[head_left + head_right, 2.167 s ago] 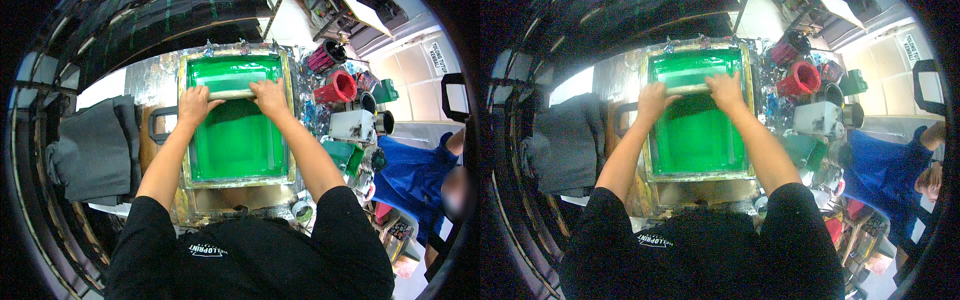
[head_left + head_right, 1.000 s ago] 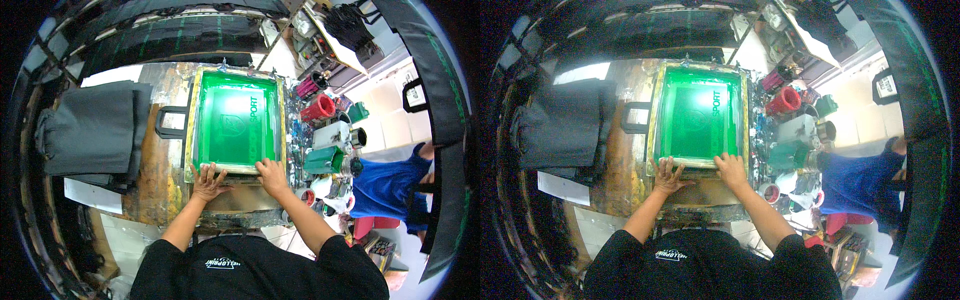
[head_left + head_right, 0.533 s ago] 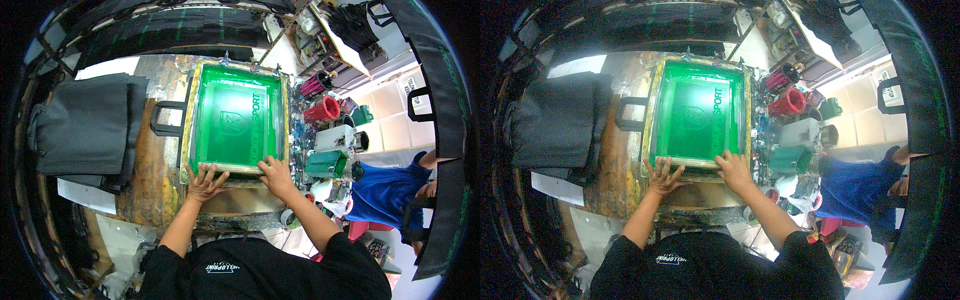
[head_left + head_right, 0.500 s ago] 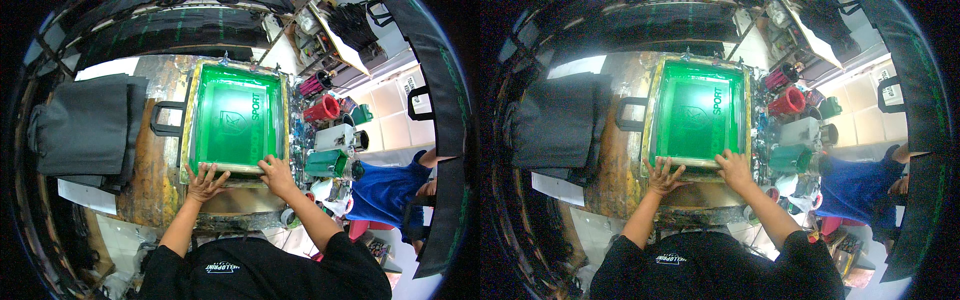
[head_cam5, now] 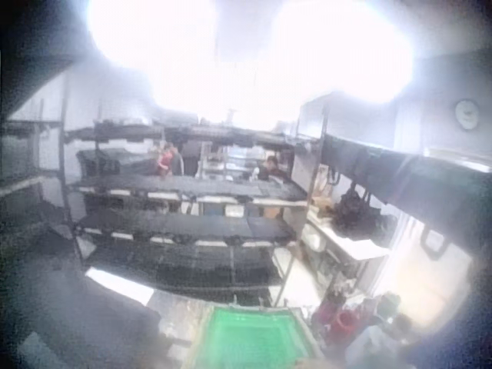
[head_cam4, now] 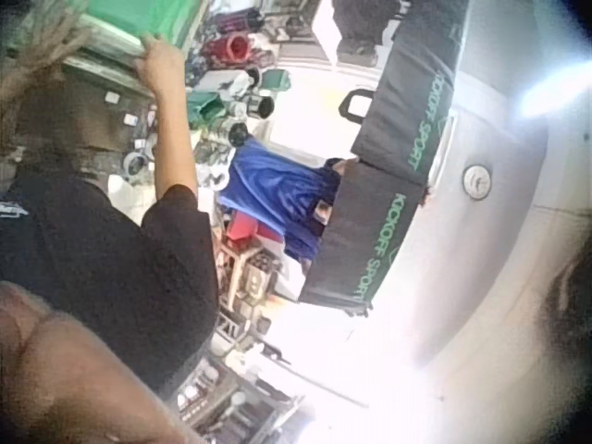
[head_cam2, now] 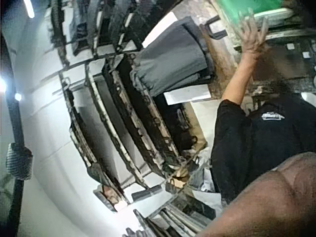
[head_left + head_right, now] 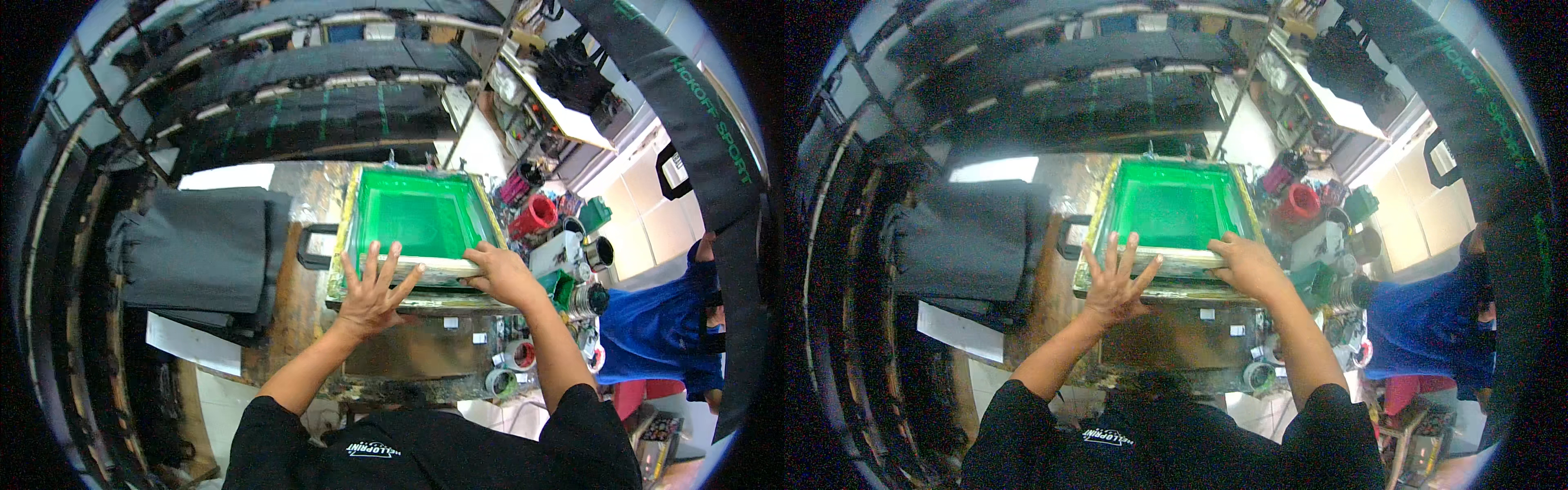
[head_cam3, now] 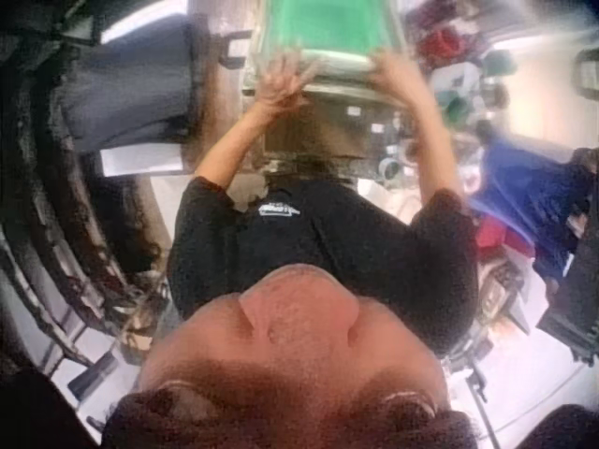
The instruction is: The person performs screen printing on black tote bags using a green ink screen and a squeegee. They repeatedly place a bag on the table, pull ink across the screen, lift the frame to reveal the print, and hand the finished bag to a colleague. The colleague then hangs the printed bags on a drying rack in the background.
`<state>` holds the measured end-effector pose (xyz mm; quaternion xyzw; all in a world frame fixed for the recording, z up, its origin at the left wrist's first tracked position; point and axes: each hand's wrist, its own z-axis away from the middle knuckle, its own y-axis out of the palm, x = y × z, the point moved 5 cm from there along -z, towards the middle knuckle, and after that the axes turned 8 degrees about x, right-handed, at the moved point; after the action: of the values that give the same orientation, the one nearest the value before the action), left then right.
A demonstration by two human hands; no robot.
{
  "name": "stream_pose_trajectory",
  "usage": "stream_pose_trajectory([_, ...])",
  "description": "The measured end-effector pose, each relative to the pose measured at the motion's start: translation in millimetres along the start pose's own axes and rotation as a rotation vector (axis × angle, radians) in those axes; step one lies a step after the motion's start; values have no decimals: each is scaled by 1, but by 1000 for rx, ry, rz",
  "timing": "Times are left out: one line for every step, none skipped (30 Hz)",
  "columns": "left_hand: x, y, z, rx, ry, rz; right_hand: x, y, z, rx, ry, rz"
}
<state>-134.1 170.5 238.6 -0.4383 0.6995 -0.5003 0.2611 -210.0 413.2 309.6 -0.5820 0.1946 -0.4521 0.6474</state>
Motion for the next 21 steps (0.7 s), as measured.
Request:
stream_pose_trajectory([5,-13,-13,59,-24,36,0,-10,-3,-11,-19,3])
stream_pose_trajectory([6,-30,-32,-5,-9,134,-7,-21,1,-48,-15,4])
stream_pose_trajectory([8,-45,-42,19,-22,137,-7,-31,0,-58,-21,26])
stream_pose_trajectory([11,-60,-52,43,-38,140,-6,-42,-2,-67,-28,48])
stream_pose_trajectory([13,-68,-65,64,-44,149,-8,-53,-2,-77,-22,71])
stream_pose_trajectory([16,-75,-70,18,-38,181,-5,-61,-5,-62,-24,67])
stream_pose_trajectory([20,-80,-75,49,-60,148,-5,-71,-11,-57,-44,78])
stream_pose_trajectory([21,-83,-82,82,-72,123,-9,-79,-15,-49,-50,85])
stream_pose_trajectory([21,-85,-86,118,-86,102,-12,-85,-17,-36,-57,93])
stream_pose_trajectory([24,-92,-92,38,-61,73,-18,-92,-21,-97,-82,73])
stream_pose_trajectory([24,-95,-103,-8,-36,58,-28,-93,-16,-153,-82,51])
stream_pose_trajectory([30,-99,-106,-34,-37,34,-8,-106,-8,-223,17,122])
stream_pose_trajectory([30,-101,-114,-67,-19,30,9,-117,10,-455,74,288])
stream_pose_trajectory([35,-104,-117,-41,-26,44,31,-128,25,-677,-21,217])
stream_pose_trajectory([42,-111,-123,-23,-36,52,45,-139,41,-907,-120,146])
stream_pose_trajectory([47,-111,-128,-28,-51,11,48,-127,57,-1005,-153,25])
stream_pose_trajectory([52,-117,-131,-42,-44,27,54,-101,70,-1067,-164,-189])
stream_pose_trajectory([51,-122,-139,-18,-54,57,51,-66,77,-956,-90,-373])
stream_pose_trajectory([51,-127,-144,12,-75,76,54,-32,79,-920,-98,-393])
stream_pose_trajectory([52,-130,-146,-20,-58,85,48,12,71,-825,-17,-453])
stream_pose_trajectory([51,-129,-151,-19,-54,86,23,68,57,-724,143,-474])
